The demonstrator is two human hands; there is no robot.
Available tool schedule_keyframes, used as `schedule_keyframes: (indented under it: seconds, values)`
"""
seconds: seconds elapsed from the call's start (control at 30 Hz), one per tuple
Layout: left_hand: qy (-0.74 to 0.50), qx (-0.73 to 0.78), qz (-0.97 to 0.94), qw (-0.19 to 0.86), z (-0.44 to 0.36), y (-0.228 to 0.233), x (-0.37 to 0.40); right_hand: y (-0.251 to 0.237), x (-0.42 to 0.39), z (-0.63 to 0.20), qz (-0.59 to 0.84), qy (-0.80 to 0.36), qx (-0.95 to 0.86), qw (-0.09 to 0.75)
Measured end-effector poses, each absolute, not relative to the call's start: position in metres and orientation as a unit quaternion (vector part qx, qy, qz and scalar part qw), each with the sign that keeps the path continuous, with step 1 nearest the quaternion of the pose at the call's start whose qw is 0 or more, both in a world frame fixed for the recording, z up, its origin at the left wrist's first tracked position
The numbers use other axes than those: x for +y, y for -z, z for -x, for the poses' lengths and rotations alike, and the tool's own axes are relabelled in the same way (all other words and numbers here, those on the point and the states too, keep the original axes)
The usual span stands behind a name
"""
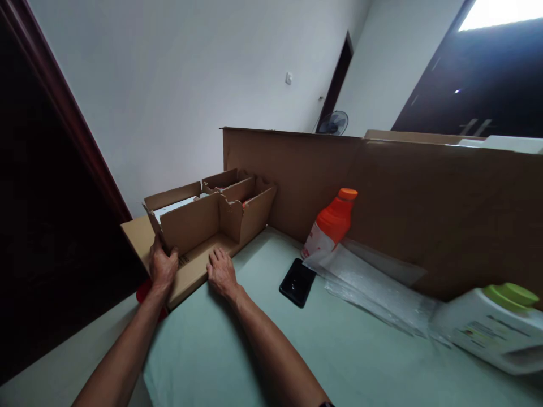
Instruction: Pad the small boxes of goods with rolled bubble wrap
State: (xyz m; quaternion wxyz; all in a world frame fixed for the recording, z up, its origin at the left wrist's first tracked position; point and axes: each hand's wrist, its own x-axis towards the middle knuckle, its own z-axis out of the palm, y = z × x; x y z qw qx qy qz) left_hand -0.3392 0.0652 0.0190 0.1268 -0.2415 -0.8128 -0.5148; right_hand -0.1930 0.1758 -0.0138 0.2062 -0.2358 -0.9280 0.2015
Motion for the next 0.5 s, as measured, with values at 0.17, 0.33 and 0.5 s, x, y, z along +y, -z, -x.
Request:
schedule_keyframes:
  seconds: [0.17,0.33,0.5]
  values:
    - [0.508,-0.816,0.246,0.122,0.335,-0.023,0.065,0.001,0.179,0.188,0.215,-0.200,-0.933,0.208]
    - [0.503,-0.821,0.239,0.126,0.346,-0.028,0.064,-0.005,0.149,0.144,0.193,-0.208,-0.932,0.226]
    - [0.499,-0.810,0.291,0.103,0.330,-0.037,0.033,-0.005,0.105,0.026,0.205,-0.204,-0.932,0.218]
